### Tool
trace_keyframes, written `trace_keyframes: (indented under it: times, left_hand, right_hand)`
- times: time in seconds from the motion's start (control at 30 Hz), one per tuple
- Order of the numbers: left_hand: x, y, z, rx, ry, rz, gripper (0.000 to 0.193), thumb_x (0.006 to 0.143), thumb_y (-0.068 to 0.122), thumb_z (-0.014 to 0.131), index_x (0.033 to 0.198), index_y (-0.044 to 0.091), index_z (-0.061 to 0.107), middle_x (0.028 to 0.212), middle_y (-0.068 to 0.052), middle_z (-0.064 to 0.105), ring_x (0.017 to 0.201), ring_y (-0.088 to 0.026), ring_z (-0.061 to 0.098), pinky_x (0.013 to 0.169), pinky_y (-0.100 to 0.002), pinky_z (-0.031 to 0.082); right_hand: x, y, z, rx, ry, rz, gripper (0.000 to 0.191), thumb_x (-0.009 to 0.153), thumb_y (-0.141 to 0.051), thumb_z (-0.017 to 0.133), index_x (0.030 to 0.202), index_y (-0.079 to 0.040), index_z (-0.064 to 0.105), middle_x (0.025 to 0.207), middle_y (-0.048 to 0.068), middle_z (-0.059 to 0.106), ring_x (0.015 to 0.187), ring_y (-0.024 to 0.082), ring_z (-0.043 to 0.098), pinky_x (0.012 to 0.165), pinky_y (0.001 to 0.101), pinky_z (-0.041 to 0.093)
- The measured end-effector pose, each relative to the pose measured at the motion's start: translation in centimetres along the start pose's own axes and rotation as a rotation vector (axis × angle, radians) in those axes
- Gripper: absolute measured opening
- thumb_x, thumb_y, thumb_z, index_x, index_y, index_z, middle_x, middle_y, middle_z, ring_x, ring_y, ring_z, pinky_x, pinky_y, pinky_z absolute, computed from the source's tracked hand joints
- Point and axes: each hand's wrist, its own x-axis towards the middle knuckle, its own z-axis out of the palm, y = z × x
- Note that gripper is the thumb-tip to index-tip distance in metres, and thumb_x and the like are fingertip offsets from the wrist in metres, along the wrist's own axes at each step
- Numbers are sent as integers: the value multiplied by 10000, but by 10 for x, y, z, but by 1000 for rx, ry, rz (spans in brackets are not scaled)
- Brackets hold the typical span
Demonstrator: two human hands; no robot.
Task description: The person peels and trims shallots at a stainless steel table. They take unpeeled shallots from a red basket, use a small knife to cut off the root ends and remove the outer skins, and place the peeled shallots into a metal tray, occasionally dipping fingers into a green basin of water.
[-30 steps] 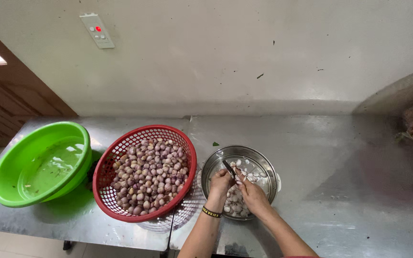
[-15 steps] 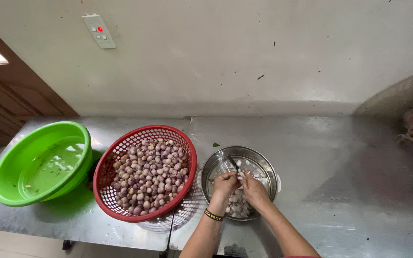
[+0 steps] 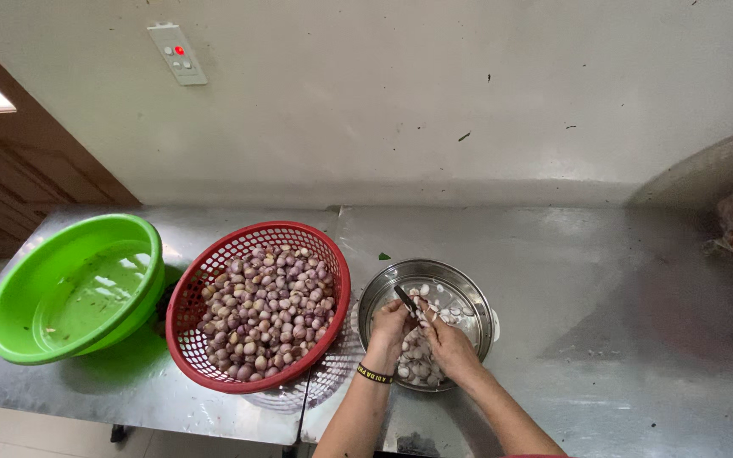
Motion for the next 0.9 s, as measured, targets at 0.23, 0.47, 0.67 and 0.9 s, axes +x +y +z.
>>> trace_keyframes:
  times: [0.23,0.47,0.67,0.9]
  left_hand:
    - [-2,-5,0,-23,-25,29,186,977,39,594,1118,-55,670,939,-126,724,771,-230,726,722,-350,625]
    - [-6,-11,2,71,14,30,166,968,39,614,1085,-54,687,954,-122,741,802,-230,746,740,-343,639]
    - [3,-10,-1,-8,-79,-16,144,972,20,641,1098,-34,683,967,-143,735,814,-259,731,743,-370,629]
    - [0,-8,-2,-57,-64,-23,154,966,5,609,1110,-12,662,1029,-131,725,877,-257,737,812,-379,632]
  right_hand:
    - [5,3,0,-48,92,-108,554,997,-280,518,1539,-298,408,886,219,729,863,388,715,778,515,528]
    - [16,4,-2,-103,59,15,500,1033,-342,475,1502,-178,419,929,221,727,879,400,716,769,525,544]
    - [31,13,0,8,6,151,523,1021,-413,453,1471,-148,432,933,199,740,839,369,778,786,476,578]
    - [42,19,8,-154,155,-33,468,1069,-389,455,1444,-111,487,955,219,738,926,395,712,792,514,537]
